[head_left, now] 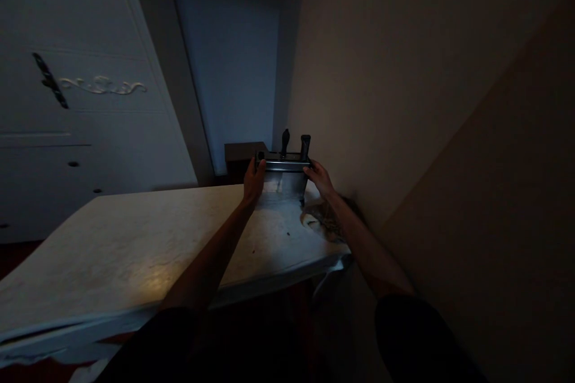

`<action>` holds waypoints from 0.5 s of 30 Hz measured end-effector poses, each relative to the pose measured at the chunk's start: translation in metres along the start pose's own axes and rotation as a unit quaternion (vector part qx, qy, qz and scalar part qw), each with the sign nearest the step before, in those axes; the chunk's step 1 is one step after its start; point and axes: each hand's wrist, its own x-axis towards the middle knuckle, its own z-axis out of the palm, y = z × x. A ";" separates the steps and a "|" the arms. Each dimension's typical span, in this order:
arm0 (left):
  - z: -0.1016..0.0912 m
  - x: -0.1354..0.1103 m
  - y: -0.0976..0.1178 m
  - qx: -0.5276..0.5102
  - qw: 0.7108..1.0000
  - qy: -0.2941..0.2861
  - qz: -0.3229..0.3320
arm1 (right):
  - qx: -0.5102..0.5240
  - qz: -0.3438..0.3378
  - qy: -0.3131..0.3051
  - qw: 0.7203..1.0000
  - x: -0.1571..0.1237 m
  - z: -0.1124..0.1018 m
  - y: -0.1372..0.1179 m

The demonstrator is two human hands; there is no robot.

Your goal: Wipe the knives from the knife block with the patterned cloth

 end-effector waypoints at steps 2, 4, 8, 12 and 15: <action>0.012 -0.003 -0.001 -0.011 1.000 -0.004 -0.002 | -0.002 0.003 0.014 1.000 0.004 -0.011 0.003; 0.025 -0.006 -0.004 -0.018 1.000 -0.002 -0.004 | -0.010 0.003 0.036 0.999 0.008 -0.021 0.006; 0.048 -0.010 -0.009 -0.017 1.000 -0.016 -0.016 | -0.021 -0.006 0.087 0.996 0.019 -0.039 0.014; 0.068 -0.015 -0.012 -0.011 0.999 -0.040 -0.032 | -0.019 -0.009 0.126 0.992 0.026 -0.052 0.021; 0.080 -0.017 -0.012 0.004 0.997 -0.058 -0.054 | -0.020 -0.008 0.154 0.988 0.030 -0.061 0.024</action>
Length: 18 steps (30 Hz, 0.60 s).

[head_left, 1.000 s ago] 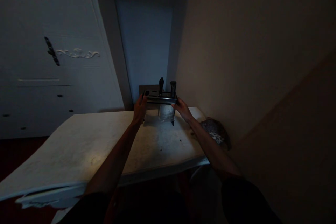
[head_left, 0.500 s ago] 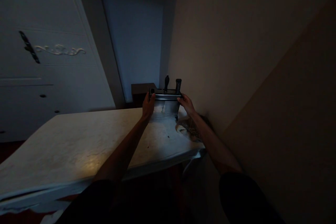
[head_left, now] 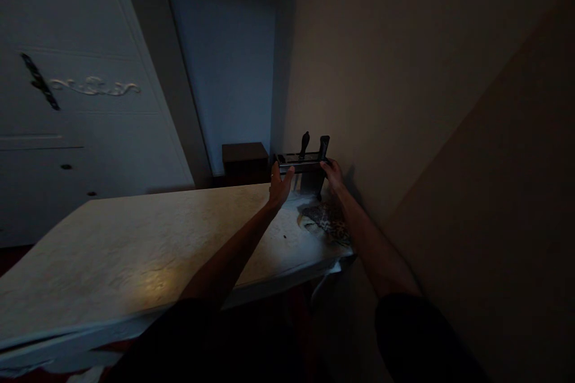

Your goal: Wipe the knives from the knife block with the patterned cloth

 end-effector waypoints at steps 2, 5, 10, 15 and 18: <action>0.008 0.000 0.000 0.003 1.000 -0.018 -0.004 | 0.000 0.001 0.019 1.000 0.004 -0.005 0.002; 0.016 0.002 0.000 0.000 0.999 -0.040 0.007 | -0.003 0.003 0.042 0.999 0.010 -0.011 0.004; 0.015 0.006 -0.009 -0.023 0.998 -0.061 0.024 | -0.016 0.005 0.055 0.998 0.014 -0.016 0.010; 0.005 0.017 -0.019 -0.055 0.992 -0.101 0.042 | -0.025 0.001 0.060 0.998 0.015 -0.017 0.015; 0.002 0.024 -0.024 -0.063 0.989 -0.125 0.044 | -0.032 -0.006 0.065 0.997 0.015 -0.018 0.018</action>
